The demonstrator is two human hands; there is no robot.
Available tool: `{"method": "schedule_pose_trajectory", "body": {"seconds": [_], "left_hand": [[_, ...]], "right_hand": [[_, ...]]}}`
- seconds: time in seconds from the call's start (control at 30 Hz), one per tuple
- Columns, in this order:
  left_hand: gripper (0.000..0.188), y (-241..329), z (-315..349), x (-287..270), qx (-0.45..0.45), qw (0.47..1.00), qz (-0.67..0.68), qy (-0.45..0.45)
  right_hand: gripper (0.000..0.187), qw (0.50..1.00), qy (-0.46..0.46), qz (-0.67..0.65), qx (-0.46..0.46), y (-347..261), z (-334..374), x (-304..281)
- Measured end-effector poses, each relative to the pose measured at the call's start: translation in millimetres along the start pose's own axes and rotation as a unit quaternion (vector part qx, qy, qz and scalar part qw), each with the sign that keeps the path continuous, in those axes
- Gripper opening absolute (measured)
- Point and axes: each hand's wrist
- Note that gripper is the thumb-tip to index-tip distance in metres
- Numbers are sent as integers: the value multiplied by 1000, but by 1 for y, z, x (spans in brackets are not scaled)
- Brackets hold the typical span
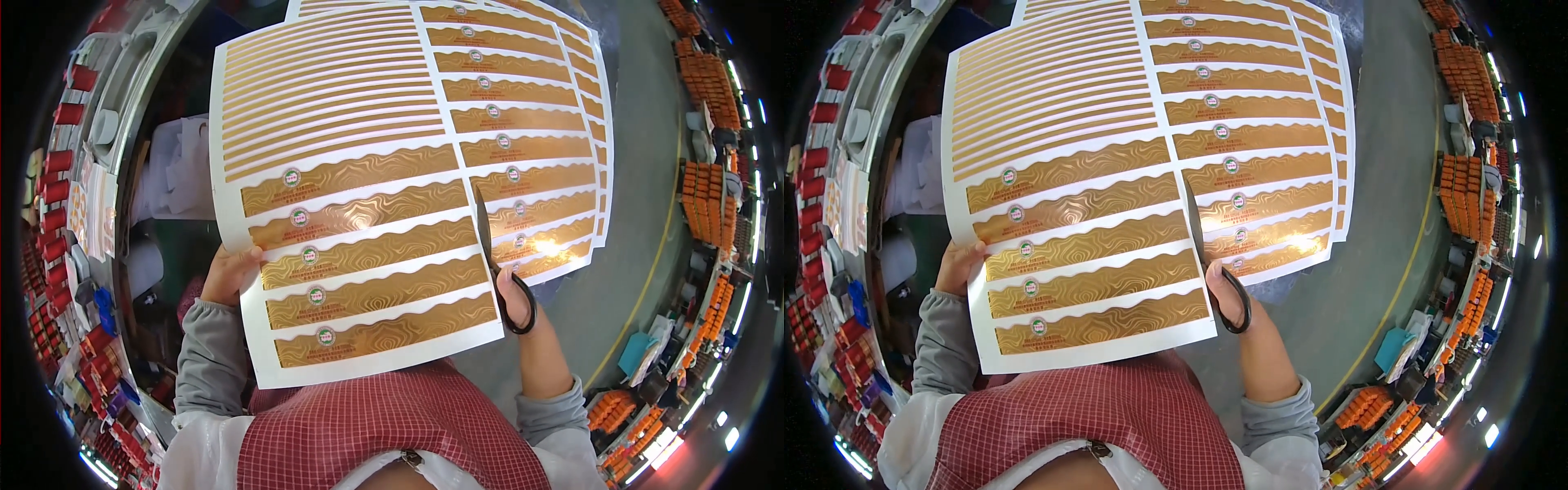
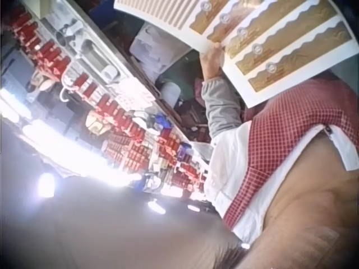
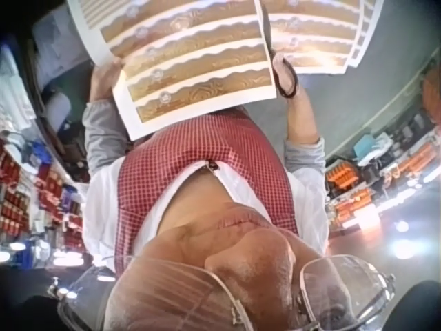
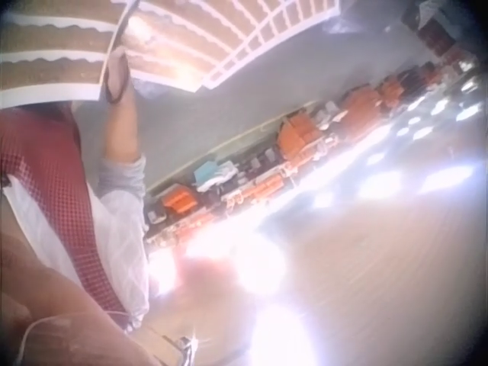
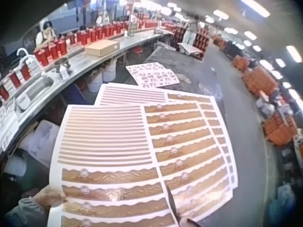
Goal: The person cuts printed label sheets using scissors.
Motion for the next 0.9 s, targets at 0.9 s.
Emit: {"method": "schedule_pose_trajectory", "body": {"seconds": [0.9], "left_hand": [[34, -3, 1, -3, -4, 999, 43, 15]], "right_hand": [[74, 996, -37, -85, 0, -30, -13, 18]]}}
Point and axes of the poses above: each hand's wrist, its own z-axis away from the middle knuckle, its own x-axis out of the palm, y = z × x, and after that the axes turned 10 degrees about x, right-handed
